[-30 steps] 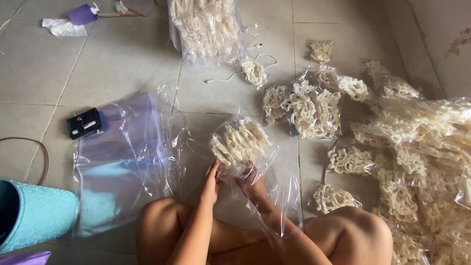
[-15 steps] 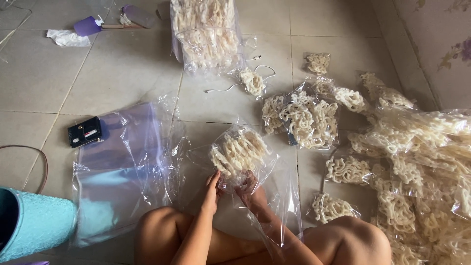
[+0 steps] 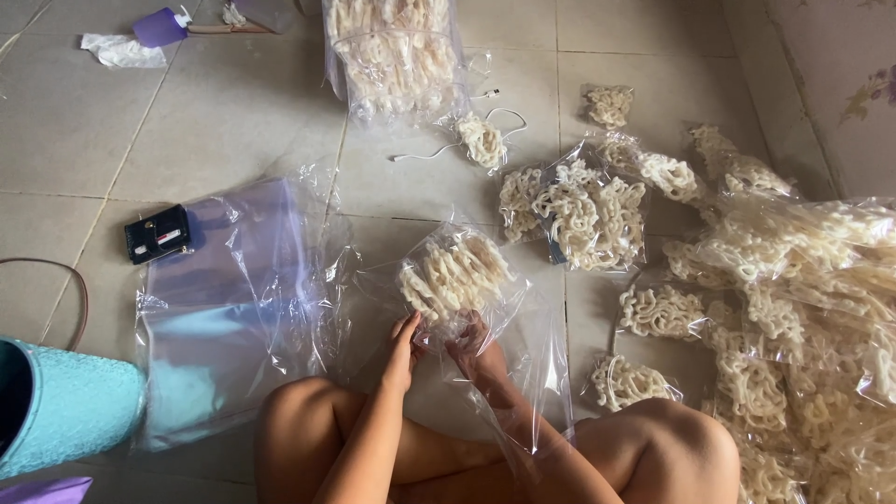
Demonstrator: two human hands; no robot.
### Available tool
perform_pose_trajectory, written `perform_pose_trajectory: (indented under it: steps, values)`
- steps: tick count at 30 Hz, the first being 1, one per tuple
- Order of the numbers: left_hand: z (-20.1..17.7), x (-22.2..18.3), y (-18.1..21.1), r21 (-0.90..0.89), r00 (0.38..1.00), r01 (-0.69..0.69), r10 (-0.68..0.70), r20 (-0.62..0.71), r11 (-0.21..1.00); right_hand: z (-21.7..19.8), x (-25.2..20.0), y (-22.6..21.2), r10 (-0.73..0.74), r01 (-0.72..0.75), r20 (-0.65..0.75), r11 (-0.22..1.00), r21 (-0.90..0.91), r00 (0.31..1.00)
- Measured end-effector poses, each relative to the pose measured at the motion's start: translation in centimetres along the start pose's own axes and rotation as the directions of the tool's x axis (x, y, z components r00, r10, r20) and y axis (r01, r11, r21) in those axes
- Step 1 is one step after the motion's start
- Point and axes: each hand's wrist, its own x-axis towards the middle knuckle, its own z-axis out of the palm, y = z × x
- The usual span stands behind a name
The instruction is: Packing white crackers into clear plastic bags while sitting on the floor.
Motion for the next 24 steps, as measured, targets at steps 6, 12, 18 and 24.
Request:
perform_pose_trajectory:
  steps: [6, 12, 18, 24]
  values:
    - [0.4, -0.9, 0.8, 0.011, 1.0, 0.011, -0.011, -0.007, 1.0, 0.7, 0.5, 0.8, -0.021, 0.021, 0.005, 1.0, -0.009, 1.0]
    - [0.2, -0.4, 0.5, 0.02, 1.0, -0.001, 0.001, -0.003, 1.0, 0.9, 0.9, 1.5, -0.014, 0.015, 0.015, 1.0, -0.027, 1.0]
    - [0.0, -0.3, 0.0, 0.017, 1.0, 0.023, -0.023, -0.003, 1.0, 0.6, 0.0, 0.8, -0.028, 0.028, 0.007, 1.0, 0.006, 1.0]
    - [0.3, -0.3, 0.4, 0.022, 1.0, 0.01, -0.01, -0.002, 1.0, 0.2, 0.2, 0.6, -0.025, 0.025, 0.006, 1.0, 0.018, 1.0]
